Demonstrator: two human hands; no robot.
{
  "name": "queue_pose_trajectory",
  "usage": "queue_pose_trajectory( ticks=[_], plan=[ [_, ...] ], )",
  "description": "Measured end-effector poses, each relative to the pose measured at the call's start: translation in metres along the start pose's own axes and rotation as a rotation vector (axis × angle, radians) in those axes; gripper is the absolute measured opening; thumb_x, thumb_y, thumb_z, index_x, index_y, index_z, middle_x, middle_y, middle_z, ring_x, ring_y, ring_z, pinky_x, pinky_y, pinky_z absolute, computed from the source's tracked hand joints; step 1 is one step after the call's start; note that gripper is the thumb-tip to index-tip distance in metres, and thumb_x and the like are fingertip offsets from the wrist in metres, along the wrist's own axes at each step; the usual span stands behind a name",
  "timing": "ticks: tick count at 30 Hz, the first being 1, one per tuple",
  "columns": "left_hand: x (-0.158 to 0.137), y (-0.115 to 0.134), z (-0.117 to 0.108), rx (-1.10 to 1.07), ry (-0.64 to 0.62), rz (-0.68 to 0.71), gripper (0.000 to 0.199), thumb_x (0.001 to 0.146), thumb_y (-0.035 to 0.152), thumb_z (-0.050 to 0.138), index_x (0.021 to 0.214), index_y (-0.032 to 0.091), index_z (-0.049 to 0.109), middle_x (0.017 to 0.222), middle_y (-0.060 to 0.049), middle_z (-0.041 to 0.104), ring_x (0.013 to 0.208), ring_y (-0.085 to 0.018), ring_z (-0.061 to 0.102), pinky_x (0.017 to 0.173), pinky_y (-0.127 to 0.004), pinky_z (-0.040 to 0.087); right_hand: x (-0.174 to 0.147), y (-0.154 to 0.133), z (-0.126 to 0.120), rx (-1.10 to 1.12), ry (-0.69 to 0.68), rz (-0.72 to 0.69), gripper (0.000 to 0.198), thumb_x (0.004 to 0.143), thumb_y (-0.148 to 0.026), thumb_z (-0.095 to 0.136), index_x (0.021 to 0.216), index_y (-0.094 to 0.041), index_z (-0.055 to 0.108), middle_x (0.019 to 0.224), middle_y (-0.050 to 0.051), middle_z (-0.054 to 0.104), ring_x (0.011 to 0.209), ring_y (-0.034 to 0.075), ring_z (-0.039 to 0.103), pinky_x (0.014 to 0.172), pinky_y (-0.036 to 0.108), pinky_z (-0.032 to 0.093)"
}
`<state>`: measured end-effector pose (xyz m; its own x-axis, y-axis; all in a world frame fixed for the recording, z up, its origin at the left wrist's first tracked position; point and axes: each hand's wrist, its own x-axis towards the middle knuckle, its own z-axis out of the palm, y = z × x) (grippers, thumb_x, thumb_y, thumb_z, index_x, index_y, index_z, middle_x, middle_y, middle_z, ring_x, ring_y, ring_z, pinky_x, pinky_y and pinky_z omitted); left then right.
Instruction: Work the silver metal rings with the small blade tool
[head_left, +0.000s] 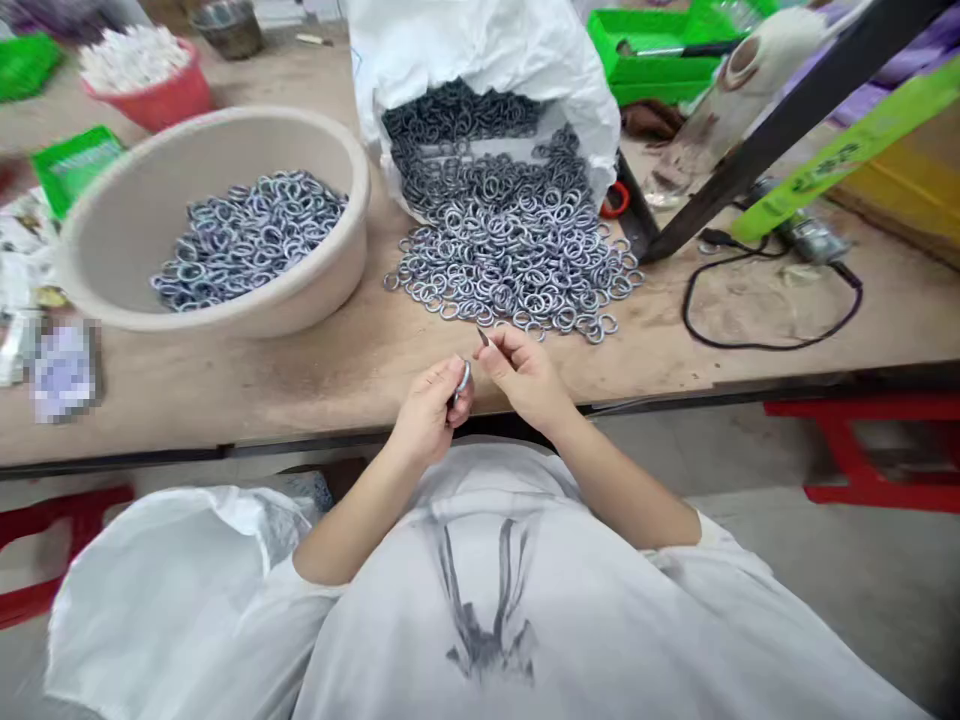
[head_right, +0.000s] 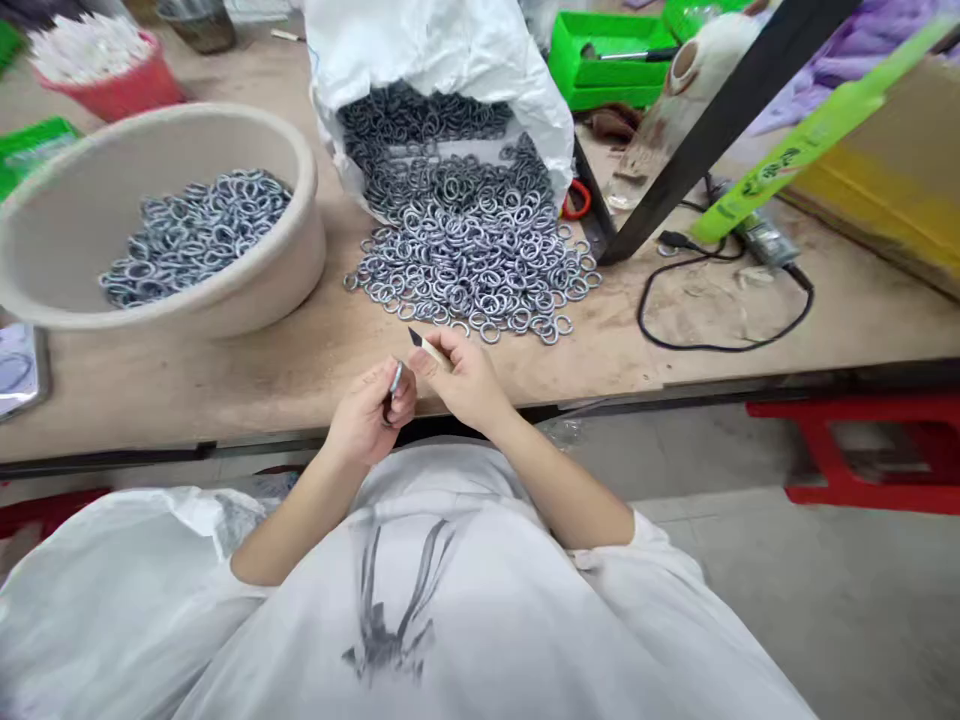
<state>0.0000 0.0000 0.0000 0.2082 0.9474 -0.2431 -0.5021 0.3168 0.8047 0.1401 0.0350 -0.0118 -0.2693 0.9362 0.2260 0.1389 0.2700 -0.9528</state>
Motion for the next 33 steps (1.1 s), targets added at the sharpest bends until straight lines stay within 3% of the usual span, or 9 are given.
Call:
queue_pose_trajectory(
  ticks=[6,10,18,23,27,30,33],
  plan=[
    [0.0,-0.002,0.001,-0.068,0.056,-0.022,0.051,0.073,0.051,0.08,0.063,0.017,0.044,0.046,0.009,0.036,0.039,-0.002,0.025,0.038,-0.015,0.022,-0.019,-0.017,-0.006,-0.332,-0.118,-0.197,0.045,0.097,-0.055,0.05,0.07,-0.02,0.05,0.063,-0.003,0.047,0.059,0.011,0.042,0.059,0.027,0.027],
    [0.0,-0.001,0.003,-0.074,0.045,-0.027,0.052,0.073,0.051,0.081,0.063,0.017,0.043,0.047,0.009,0.037,0.039,-0.002,0.025,0.038,-0.015,0.021,-0.018,-0.019,-0.006,-0.389,-0.129,-0.216,0.044,0.097,-0.05,0.052,0.066,-0.02,0.045,0.062,-0.004,0.045,0.058,0.01,0.04,0.058,0.027,0.026],
    [0.004,0.0,-0.009,-0.027,0.013,-0.081,0.052,0.072,0.051,0.082,0.064,0.017,0.043,0.048,0.009,0.036,0.039,-0.002,0.023,0.038,-0.015,0.018,-0.012,-0.01,-0.001,-0.404,-0.1,-0.057,0.049,0.098,-0.054,0.047,0.064,-0.02,0.046,0.059,-0.004,0.046,0.056,0.01,0.041,0.057,0.026,0.024],
    [-0.006,0.0,-0.009,0.042,-0.093,-0.125,0.051,0.076,0.054,0.077,0.062,0.016,0.046,0.049,0.007,0.038,0.041,-0.003,0.027,0.04,-0.016,0.02,0.009,0.005,-0.023,-0.817,0.105,0.156,0.043,0.099,-0.053,0.046,0.075,-0.02,0.06,0.069,0.002,0.063,0.065,0.017,0.053,0.059,0.029,0.023],
    [-0.003,0.003,-0.017,0.098,-0.002,-0.053,0.046,0.074,0.053,0.08,0.067,0.014,0.055,0.058,0.002,0.054,0.042,-0.003,0.034,0.041,-0.017,0.021,0.018,0.008,-0.03,-1.093,0.036,0.238,0.027,0.094,-0.043,0.059,0.102,-0.019,0.069,0.101,0.012,0.074,0.082,0.025,0.063,0.062,0.031,0.026],
    [0.005,0.007,-0.026,0.209,0.058,0.039,0.041,0.074,0.052,0.079,0.077,0.013,0.066,0.067,-0.002,0.063,0.043,-0.003,0.037,0.041,-0.019,0.022,0.018,0.008,-0.029,-1.079,0.001,0.253,0.022,0.096,-0.035,0.056,0.103,-0.019,0.07,0.103,0.012,0.074,0.085,0.026,0.065,0.064,0.032,0.03],
    [0.01,0.01,-0.032,0.331,0.115,0.171,0.042,0.074,0.051,0.08,0.098,0.016,0.074,0.067,-0.001,0.062,0.051,-0.007,0.046,0.043,-0.02,0.026,0.015,0.005,-0.03,-0.838,-0.067,0.181,0.019,0.096,-0.033,0.054,0.093,-0.02,0.067,0.092,0.007,0.073,0.081,0.023,0.062,0.066,0.03,0.033]
  ],
)
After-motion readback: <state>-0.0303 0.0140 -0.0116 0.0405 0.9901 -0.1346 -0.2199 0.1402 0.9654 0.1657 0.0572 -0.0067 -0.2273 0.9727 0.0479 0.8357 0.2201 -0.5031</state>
